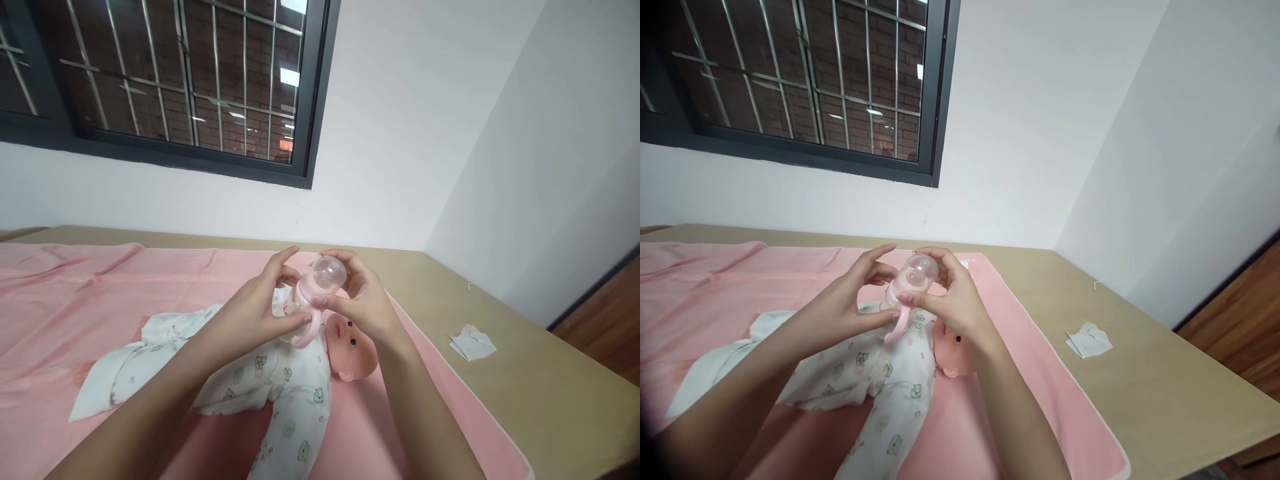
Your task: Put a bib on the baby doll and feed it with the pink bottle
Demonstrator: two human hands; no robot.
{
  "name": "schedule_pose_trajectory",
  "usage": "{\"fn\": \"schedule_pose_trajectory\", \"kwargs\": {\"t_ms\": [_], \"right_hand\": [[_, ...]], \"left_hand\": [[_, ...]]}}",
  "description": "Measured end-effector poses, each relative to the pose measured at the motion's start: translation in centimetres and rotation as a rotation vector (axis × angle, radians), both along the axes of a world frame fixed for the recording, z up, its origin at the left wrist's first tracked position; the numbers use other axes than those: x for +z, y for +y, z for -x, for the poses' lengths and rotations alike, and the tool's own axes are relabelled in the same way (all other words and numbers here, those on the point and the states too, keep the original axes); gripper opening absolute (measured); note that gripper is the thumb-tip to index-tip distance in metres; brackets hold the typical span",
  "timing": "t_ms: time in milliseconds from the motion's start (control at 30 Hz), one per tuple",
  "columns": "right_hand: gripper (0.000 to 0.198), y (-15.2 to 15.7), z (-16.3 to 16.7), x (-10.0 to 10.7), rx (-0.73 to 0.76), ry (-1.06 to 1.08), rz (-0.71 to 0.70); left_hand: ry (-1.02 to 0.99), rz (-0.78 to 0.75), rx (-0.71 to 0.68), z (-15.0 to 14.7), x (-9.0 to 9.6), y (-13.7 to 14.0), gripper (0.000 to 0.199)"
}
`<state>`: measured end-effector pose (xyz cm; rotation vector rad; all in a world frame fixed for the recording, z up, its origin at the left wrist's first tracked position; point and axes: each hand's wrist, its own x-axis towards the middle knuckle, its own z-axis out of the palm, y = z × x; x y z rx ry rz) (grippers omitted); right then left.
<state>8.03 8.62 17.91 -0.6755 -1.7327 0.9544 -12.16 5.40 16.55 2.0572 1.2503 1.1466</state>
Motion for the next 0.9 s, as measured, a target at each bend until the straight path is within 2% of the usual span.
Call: {"fn": "schedule_pose_trajectory", "kwargs": {"t_ms": [167,233,367,433,567,900], "right_hand": [[0.062,-1.0,1.3,-0.3,-0.001,0.018,0.005],[0.061,-1.4,1.8,-0.5,0.013,0.029,0.004],[0.060,-1.8,2.3,-0.8,0.036,0.020,0.005],[0.059,-1.9,2.2,-0.8,0.052,0.007,0.012],[0.052,-1.9,1.7,-0.6,-0.021,-0.045,-0.009],[0.046,-1.6,0.7,-0.2,0.052,-0.163,-0.006]], "left_hand": [[-0.006,0.188,-0.095,-0.3,1.0,-0.7,0.092],[-0.020,0.219,-0.139,-0.1,1.4,-0.7,0.087],[0.056,0.214,-0.099,0.6,1.7,-0.5,0.059],[0.114,0.228,-0.059,0.8,1.7,-0.5,0.053],[0.222,0.167,0.006,0.8,1.7,-0.5,0.037],[0.343,0.090,0.052,0.6,2.0,-0.7,0.040]]}}
